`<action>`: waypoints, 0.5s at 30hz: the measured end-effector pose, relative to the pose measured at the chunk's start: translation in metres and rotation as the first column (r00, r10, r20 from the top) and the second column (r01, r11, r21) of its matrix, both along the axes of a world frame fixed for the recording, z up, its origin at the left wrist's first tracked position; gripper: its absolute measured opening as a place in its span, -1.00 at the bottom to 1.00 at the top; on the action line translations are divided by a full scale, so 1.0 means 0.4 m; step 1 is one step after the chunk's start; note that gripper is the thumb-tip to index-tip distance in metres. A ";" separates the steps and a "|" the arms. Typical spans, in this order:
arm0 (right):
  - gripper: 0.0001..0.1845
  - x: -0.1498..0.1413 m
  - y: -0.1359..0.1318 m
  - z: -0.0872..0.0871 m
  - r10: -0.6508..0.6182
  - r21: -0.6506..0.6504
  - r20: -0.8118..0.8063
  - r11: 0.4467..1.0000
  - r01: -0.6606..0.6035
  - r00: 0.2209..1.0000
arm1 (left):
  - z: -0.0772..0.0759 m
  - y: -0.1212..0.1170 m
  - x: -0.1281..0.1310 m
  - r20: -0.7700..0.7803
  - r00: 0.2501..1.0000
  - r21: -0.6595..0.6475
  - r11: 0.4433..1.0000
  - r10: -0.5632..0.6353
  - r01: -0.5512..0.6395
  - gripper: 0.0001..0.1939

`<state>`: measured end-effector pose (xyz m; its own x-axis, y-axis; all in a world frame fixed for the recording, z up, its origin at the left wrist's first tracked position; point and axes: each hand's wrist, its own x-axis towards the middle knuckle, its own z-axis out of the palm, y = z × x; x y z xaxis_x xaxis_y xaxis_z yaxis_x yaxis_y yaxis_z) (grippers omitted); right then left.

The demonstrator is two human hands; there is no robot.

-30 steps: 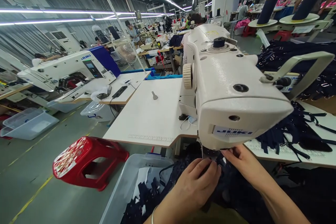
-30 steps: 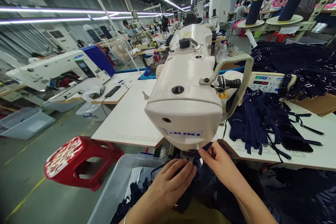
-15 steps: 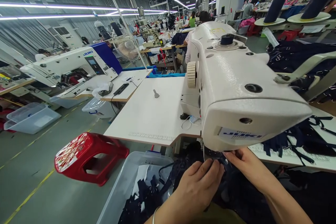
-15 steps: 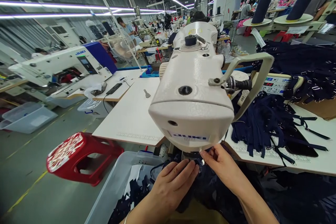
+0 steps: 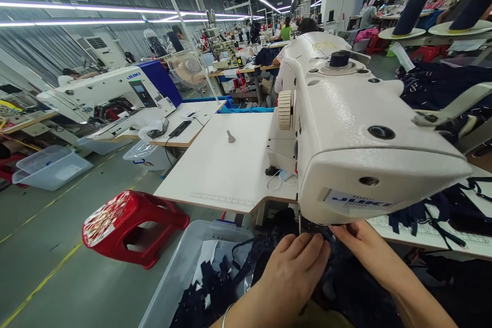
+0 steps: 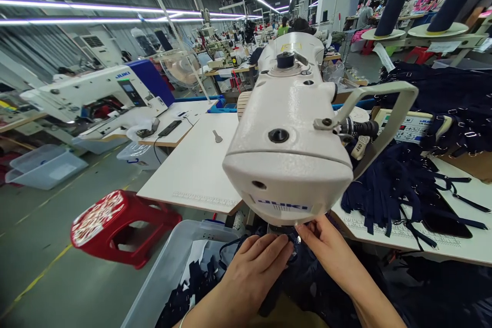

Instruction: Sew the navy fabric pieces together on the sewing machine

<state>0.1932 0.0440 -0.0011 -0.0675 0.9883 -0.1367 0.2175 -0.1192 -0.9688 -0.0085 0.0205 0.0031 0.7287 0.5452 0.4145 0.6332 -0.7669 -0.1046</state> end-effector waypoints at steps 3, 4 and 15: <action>-0.56 0.010 0.002 -0.029 -0.070 0.045 0.090 0.997 0.066 0.994 | 0.024 -0.003 0.007 -0.038 0.999 -0.035 0.999 0.007 -0.009 -0.68; -0.56 0.014 0.008 -0.039 -0.089 0.055 0.126 0.995 0.083 0.988 | 0.029 -0.007 0.011 -0.054 0.998 -0.034 0.999 0.017 -0.019 -0.67; -0.78 0.007 0.095 -0.077 -0.104 0.378 0.371 0.925 -0.047 0.923 | -0.016 -0.028 0.071 -0.009 0.983 0.164 0.970 0.183 -0.179 -0.62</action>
